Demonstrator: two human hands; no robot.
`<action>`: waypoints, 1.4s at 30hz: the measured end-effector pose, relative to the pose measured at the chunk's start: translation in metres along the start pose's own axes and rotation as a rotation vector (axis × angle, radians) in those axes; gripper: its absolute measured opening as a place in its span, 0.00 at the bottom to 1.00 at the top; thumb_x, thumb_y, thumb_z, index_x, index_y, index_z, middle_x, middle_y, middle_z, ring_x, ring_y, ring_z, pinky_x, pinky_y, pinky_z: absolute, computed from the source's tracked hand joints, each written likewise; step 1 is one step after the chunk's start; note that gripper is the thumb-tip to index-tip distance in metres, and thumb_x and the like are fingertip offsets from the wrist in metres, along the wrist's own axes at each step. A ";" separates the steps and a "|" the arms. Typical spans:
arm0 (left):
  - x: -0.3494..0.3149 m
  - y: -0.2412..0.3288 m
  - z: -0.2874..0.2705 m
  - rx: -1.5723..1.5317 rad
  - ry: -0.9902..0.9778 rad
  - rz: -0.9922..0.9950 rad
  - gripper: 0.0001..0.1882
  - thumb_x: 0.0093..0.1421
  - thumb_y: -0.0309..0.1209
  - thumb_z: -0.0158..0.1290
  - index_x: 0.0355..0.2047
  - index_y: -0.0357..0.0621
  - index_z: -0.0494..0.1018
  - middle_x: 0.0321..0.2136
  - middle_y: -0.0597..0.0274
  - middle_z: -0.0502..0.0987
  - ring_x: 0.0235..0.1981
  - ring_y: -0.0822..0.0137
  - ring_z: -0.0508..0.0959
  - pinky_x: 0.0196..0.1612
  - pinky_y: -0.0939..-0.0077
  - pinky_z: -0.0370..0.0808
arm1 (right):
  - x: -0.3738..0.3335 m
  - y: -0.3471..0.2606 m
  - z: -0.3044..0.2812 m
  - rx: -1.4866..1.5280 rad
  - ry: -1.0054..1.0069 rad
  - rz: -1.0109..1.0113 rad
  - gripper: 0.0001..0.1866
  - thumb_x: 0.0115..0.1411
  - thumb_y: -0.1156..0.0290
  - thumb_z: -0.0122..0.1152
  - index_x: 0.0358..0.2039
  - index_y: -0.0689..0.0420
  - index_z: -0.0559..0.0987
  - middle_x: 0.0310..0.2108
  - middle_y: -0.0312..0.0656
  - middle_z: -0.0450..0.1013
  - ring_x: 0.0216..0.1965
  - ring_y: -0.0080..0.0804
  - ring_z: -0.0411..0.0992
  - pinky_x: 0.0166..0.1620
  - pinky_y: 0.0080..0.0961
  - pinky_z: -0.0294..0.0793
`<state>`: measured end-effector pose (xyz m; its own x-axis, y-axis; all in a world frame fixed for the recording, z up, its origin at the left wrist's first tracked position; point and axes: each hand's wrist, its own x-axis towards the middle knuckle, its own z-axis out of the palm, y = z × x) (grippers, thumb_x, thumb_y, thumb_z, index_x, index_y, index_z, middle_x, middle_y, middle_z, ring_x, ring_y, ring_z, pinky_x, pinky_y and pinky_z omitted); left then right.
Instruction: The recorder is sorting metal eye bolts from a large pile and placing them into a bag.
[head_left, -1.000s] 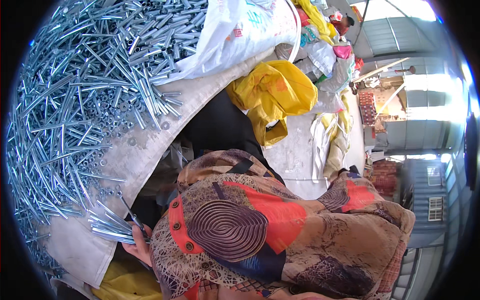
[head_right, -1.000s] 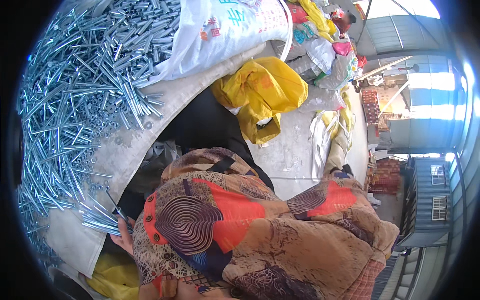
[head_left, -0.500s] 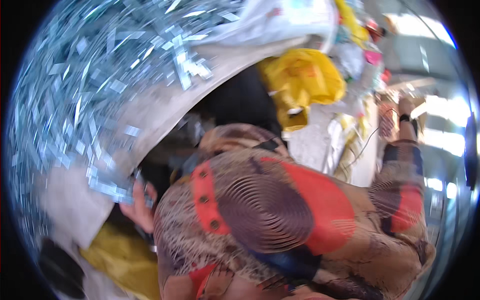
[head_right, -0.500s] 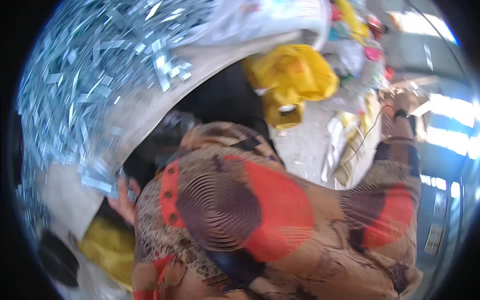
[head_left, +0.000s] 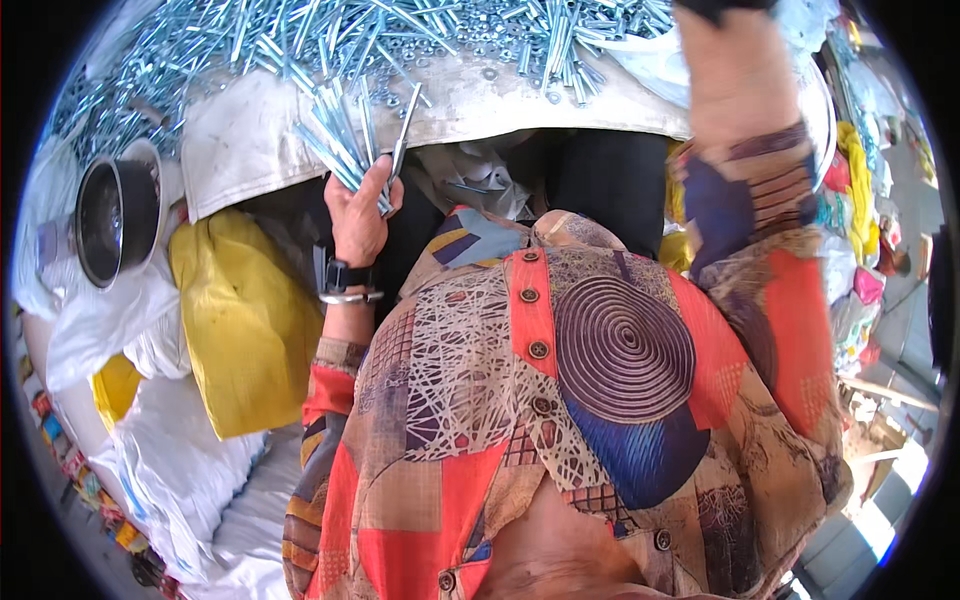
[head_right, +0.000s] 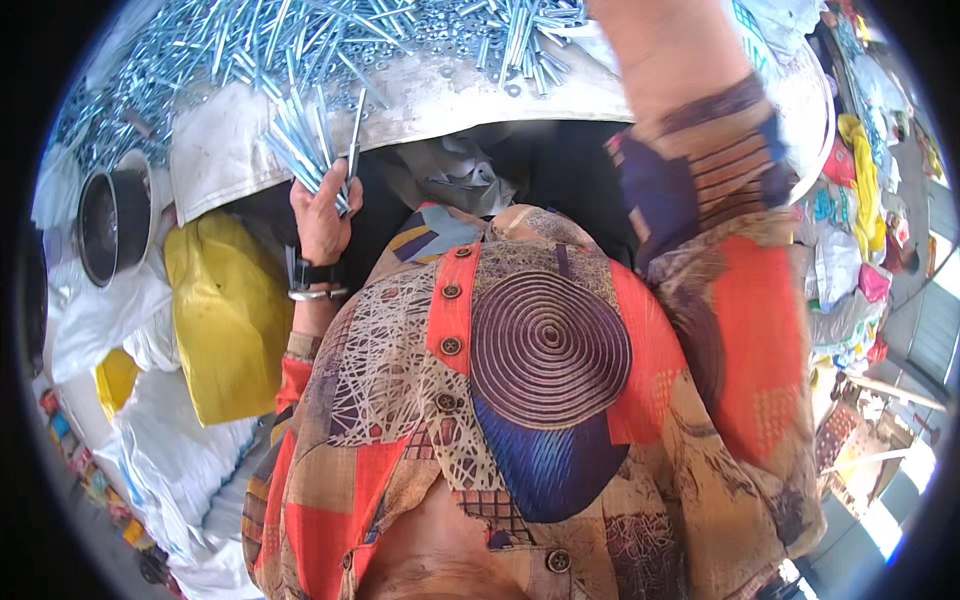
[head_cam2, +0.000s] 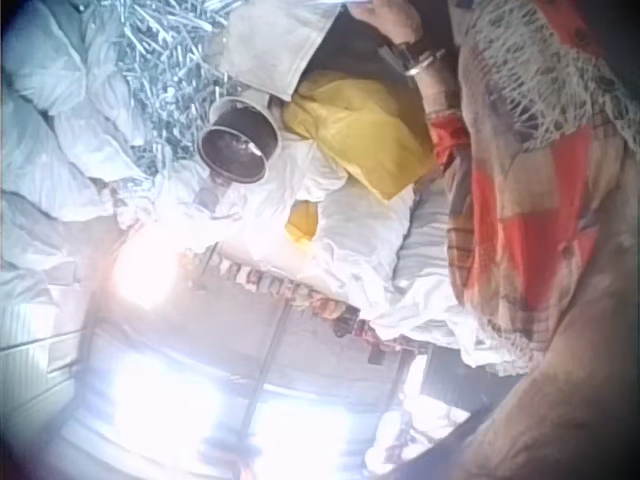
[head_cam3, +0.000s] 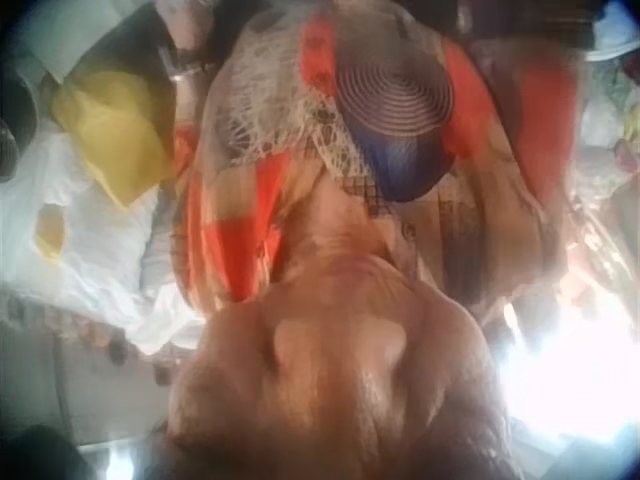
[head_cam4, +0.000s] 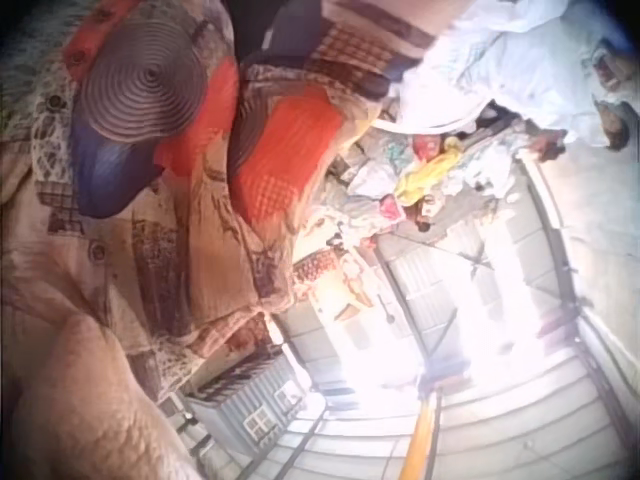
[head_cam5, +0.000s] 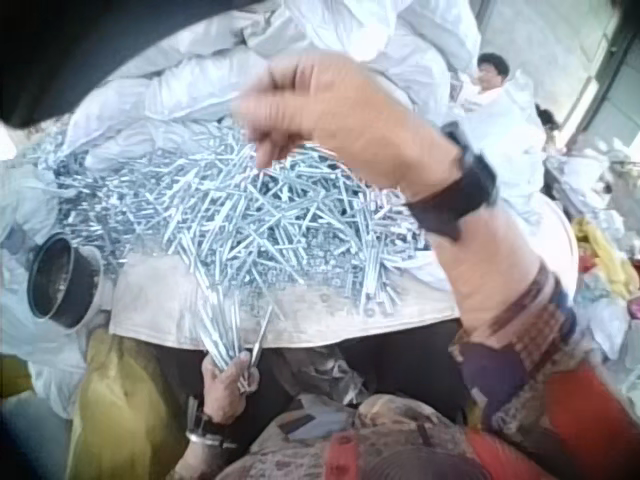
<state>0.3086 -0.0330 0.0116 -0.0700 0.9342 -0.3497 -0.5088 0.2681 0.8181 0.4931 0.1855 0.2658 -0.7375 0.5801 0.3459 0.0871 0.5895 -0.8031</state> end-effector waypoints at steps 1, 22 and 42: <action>0.002 -0.001 0.001 -0.003 -0.008 -0.017 0.07 0.62 0.28 0.57 0.32 0.41 0.70 0.21 0.67 0.71 0.14 0.73 0.69 0.16 0.80 0.60 | -0.010 0.014 0.015 -0.021 0.027 0.107 0.12 0.66 0.65 0.59 0.36 0.63 0.80 0.29 0.39 0.77 0.28 0.24 0.77 0.34 0.21 0.78; 0.015 -0.022 -0.028 -0.068 0.068 -0.040 0.07 0.61 0.28 0.59 0.33 0.44 0.71 0.21 0.68 0.72 0.16 0.73 0.71 0.17 0.81 0.61 | -0.159 0.178 0.128 -0.841 -0.061 0.263 0.05 0.57 0.70 0.61 0.33 0.56 0.77 0.33 0.47 0.70 0.35 0.53 0.72 0.38 0.43 0.71; 0.012 -0.017 -0.029 -0.090 0.049 -0.023 0.06 0.62 0.28 0.57 0.31 0.44 0.71 0.21 0.66 0.72 0.16 0.73 0.71 0.16 0.80 0.60 | -0.101 0.184 0.158 -0.336 0.063 0.160 0.07 0.57 0.75 0.56 0.36 0.63 0.78 0.29 0.55 0.76 0.32 0.49 0.76 0.36 0.34 0.74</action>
<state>0.2919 -0.0331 -0.0196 -0.0985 0.9150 -0.3913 -0.5858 0.2646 0.7661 0.4776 0.1462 0.0064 -0.6549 0.7072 0.2664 0.4203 0.6338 -0.6494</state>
